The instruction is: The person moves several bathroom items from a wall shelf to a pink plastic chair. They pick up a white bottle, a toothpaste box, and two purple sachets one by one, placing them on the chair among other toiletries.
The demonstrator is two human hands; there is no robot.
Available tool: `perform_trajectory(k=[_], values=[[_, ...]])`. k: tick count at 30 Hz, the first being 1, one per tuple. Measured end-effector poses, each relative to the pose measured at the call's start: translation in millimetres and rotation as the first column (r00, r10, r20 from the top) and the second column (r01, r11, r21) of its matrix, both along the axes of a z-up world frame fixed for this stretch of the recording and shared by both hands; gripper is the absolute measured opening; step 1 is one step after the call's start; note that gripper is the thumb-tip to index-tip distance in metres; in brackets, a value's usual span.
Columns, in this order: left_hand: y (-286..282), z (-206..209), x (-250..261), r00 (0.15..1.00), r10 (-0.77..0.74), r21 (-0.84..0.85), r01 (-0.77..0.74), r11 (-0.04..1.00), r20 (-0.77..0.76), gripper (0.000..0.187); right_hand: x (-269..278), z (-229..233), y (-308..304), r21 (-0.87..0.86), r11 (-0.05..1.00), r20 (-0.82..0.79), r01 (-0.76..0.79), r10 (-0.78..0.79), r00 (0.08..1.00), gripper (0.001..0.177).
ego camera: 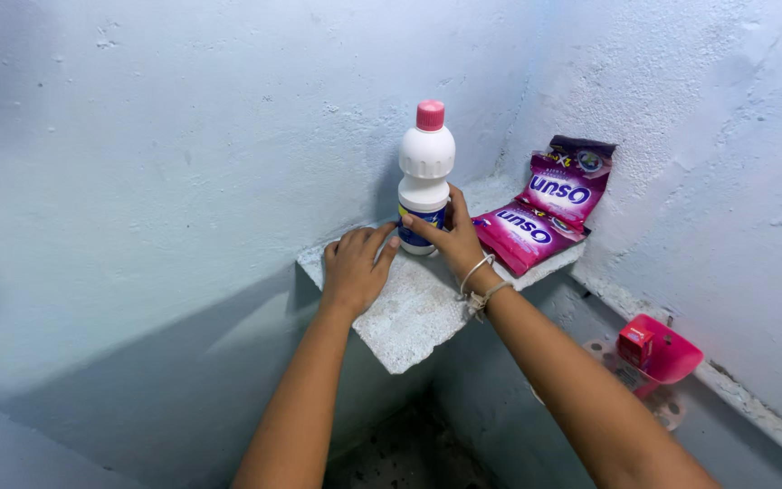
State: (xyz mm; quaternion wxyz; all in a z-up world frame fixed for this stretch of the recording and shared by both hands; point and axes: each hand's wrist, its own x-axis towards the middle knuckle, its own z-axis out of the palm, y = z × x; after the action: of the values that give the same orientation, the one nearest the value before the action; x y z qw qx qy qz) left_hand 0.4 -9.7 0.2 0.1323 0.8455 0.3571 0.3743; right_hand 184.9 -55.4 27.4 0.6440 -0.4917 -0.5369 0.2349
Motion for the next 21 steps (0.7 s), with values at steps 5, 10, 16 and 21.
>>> perform_trajectory(k=[5, 10, 16, 21], values=[[0.7, -0.6, 0.6, 1.0, -0.006, 0.001, 0.006, 1.0, 0.002, 0.05, -1.8, 3.0, -3.3, -0.021, 1.0, -0.018, -0.007, 0.006, 1.0, 0.088], [-0.4, 0.6, -1.4, 1.0, -0.003, -0.002, 0.003, 1.0, -0.012, 0.051, -1.5, 1.5, -3.9, -0.001, 1.0, -0.004, -0.024, 0.024, 1.0, 0.093], [2.5, -2.2, -0.4, 1.0, 0.001, -0.015, -0.002, 1.0, -0.028, 0.052, 0.4, -3.5, -4.8, -0.021, 0.999, 0.033, -0.032, 0.033, 0.999, 0.102], [2.3, -2.1, -2.1, 1.0, -0.014, -0.017, 0.013, 1.0, -0.026, 0.051, 0.3, -0.1, -7.5, -0.048, 0.992, -0.041, -0.118, 0.116, 0.992, 0.103]])
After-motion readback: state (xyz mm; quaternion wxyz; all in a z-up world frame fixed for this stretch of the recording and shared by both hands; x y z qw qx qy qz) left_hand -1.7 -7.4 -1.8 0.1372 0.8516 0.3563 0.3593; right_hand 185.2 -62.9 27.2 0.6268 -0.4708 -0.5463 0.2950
